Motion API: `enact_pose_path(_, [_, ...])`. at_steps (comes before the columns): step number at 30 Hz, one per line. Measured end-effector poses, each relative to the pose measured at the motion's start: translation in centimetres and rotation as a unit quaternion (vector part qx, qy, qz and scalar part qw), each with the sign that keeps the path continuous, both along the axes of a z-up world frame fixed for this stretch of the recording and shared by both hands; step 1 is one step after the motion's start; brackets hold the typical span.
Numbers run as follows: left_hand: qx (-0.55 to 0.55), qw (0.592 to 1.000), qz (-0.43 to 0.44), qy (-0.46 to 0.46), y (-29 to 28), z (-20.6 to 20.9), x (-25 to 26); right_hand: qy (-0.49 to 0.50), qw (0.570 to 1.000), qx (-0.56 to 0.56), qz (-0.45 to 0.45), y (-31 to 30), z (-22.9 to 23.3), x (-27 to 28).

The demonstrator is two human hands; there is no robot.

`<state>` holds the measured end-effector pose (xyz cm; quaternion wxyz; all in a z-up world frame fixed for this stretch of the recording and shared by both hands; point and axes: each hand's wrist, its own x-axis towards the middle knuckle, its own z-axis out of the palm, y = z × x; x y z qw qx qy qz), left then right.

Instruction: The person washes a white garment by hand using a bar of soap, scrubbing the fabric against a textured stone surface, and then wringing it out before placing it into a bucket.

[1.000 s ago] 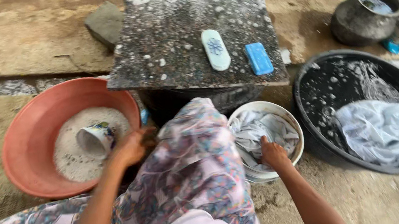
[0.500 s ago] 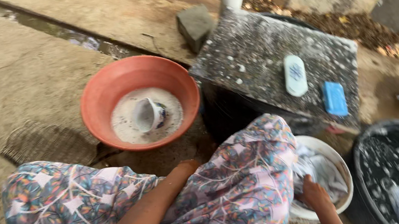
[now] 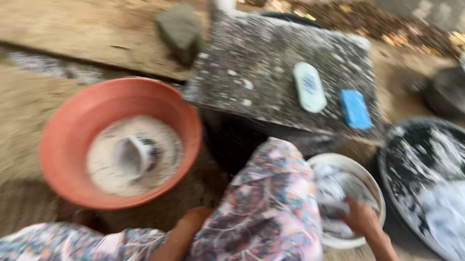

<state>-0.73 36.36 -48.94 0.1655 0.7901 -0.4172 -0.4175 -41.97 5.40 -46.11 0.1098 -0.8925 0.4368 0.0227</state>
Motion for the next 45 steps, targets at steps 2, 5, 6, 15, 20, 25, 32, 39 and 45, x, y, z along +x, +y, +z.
enact_pose_path(2, [0.005, 1.000, -0.020, -0.017, 0.5, -0.5, 1.0, -0.006, 1.000, -0.001, -0.018, -0.5, 2.3, -0.2])
enact_pose_path(5, [0.001, 0.997, -0.048, -0.068, 0.7, 0.1, 3.9, 0.012, 0.991, 0.080, -0.108, 0.2, 7.6, 0.6])
enact_pose_path(6, [-0.005, 0.994, -0.057, -0.094, 0.7, 1.2, 5.2, 0.008, 0.982, 0.120, -0.144, 0.4, 9.5, 1.1])
enact_pose_path(15, [-0.192, 0.952, -0.035, -0.237, -8.5, 27.1, 7.9, 0.174, 0.956, 0.232, -0.047, 3.8, 8.2, 5.6])
enact_pose_path(20, [-0.346, 0.937, -0.009, -0.045, -17.8, 30.2, -2.4, 0.259, 0.953, 0.146, -0.065, 3.9, 0.5, 7.5])
enact_pose_path(25, [-0.396, 0.913, -0.021, 0.098, -25.0, 21.2, -12.6, 0.181, 0.982, -0.030, -0.051, 2.1, -6.9, 6.7])
enact_pose_path(32, [-0.291, 0.928, -0.228, -0.049, -23.4, 12.4, -13.7, 0.069, 0.997, -0.013, -0.015, 2.7, -4.0, 3.1])
enact_pose_path(39, [-0.273, 0.934, -0.191, -0.129, -22.3, 13.1, -11.3, 0.094, 0.985, 0.022, -0.140, 1.7, 7.7, 0.6])
enact_pose_path(45, [-0.263, 0.933, -0.212, -0.125, -22.4, 13.6, -12.2, 0.021, 0.981, 0.076, -0.179, 1.7, 20.9, -0.4])
